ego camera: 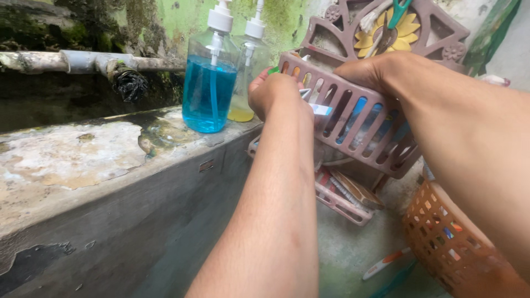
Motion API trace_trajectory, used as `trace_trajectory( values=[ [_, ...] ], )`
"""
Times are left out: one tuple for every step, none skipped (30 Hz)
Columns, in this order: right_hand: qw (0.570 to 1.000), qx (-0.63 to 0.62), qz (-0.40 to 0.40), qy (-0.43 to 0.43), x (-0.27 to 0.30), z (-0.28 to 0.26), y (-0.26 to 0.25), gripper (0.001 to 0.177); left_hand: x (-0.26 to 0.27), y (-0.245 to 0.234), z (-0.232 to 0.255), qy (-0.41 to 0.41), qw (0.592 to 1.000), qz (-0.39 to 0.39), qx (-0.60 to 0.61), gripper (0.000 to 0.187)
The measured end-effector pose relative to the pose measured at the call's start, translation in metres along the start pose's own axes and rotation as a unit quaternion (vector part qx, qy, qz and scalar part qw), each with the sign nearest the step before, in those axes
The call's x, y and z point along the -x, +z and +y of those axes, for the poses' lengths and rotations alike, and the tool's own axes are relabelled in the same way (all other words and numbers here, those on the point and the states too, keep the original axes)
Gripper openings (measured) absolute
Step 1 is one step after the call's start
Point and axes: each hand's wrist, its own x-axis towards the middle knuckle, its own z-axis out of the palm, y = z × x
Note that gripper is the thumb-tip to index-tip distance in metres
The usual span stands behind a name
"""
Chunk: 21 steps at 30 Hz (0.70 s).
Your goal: The person organizes toiletries in a bathroom. They place a green sachet, a Nuvo Family packet, and a yellow sachet into a wall-mounted plastic organizer, then adjust toothbrushes in a nearby basket.
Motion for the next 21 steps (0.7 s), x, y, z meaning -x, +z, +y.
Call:
trace_trajectory(
  values=[
    [1.0,0.001,0.005,0.0,-0.003,0.004,-0.001,0.036,-0.002,0.0,-0.004,0.002,1.0,-0.005,0.004,0.04],
    [1.0,0.003,0.01,0.003,-0.005,0.007,-0.002,0.036,-0.005,0.0,-0.006,0.008,1.0,-0.011,0.006,0.038],
    [1.0,0.004,0.013,0.003,-0.008,0.011,-0.002,0.037,-0.009,-0.002,-0.009,0.012,1.0,-0.015,0.009,0.037],
    [1.0,0.006,0.018,0.005,-0.011,0.014,-0.001,0.037,-0.011,-0.004,-0.012,0.016,1.0,-0.02,0.011,0.035],
    [1.0,0.01,0.02,0.004,-0.014,0.014,-0.001,0.038,-0.013,-0.006,-0.013,0.014,1.0,-0.019,0.013,0.034],
    [1.0,0.013,0.022,0.003,-0.016,0.015,-0.001,0.038,-0.015,-0.007,-0.013,0.011,1.0,-0.018,0.014,0.033],
    [1.0,0.015,0.027,0.005,-0.018,0.017,-0.002,0.039,-0.015,-0.007,-0.014,0.008,1.0,-0.019,0.013,0.032],
    [1.0,0.012,0.028,0.004,-0.02,0.018,-0.004,0.039,-0.014,-0.008,-0.014,0.008,1.0,-0.021,0.016,0.032],
    [0.999,0.013,0.028,0.006,-0.021,0.023,-0.003,0.04,-0.013,-0.009,-0.015,0.007,1.0,-0.022,0.018,0.032],
    [1.0,0.013,0.026,0.006,-0.023,0.026,-0.002,0.041,-0.012,-0.011,-0.016,0.007,1.0,-0.023,0.019,0.031],
    [1.0,0.014,0.024,0.003,-0.025,0.025,-0.001,0.041,-0.011,-0.012,-0.015,0.001,0.999,-0.023,0.023,0.033],
    [1.0,0.014,0.022,0.002,-0.025,0.025,-0.001,0.042,-0.009,-0.013,-0.015,-0.005,0.999,-0.022,0.028,0.034],
    [1.0,0.011,0.015,-0.015,-0.026,0.021,-0.001,0.042,-0.008,-0.014,-0.012,-0.009,0.999,-0.023,0.033,0.036],
    [0.999,0.026,0.029,-0.011,-0.025,0.018,-0.001,0.043,-0.008,-0.014,-0.008,-0.011,0.999,-0.022,0.032,0.034],
    [0.999,0.034,0.035,-0.008,-0.024,0.017,-0.002,0.043,-0.007,-0.015,-0.007,-0.015,0.999,-0.02,0.028,0.033],
    [0.999,0.038,0.038,-0.005,-0.023,0.017,-0.002,0.043,-0.007,-0.016,-0.006,-0.018,0.999,-0.018,0.025,0.032],
    [0.998,0.039,0.039,-0.004,-0.021,0.017,-0.002,0.043,-0.006,-0.016,-0.006,-0.017,0.999,-0.021,0.027,0.032],
    [0.998,0.039,0.038,-0.002,-0.018,0.017,-0.003,0.043,-0.005,-0.016,-0.006,-0.016,0.999,-0.023,0.029,0.031],
    [0.998,0.04,0.04,-0.002,-0.015,0.016,-0.003,0.043,-0.004,-0.016,-0.004,-0.015,0.999,-0.027,0.032,0.031],
    [0.998,0.04,0.043,-0.002,-0.011,0.014,-0.004,0.043,-0.003,-0.015,-0.003,-0.014,0.999,-0.034,0.028,0.03],
    [0.998,0.041,0.042,-0.001,-0.009,0.014,-0.003,0.043,-0.002,-0.016,-0.004,-0.014,0.999,-0.039,0.024,0.03]
  ],
)
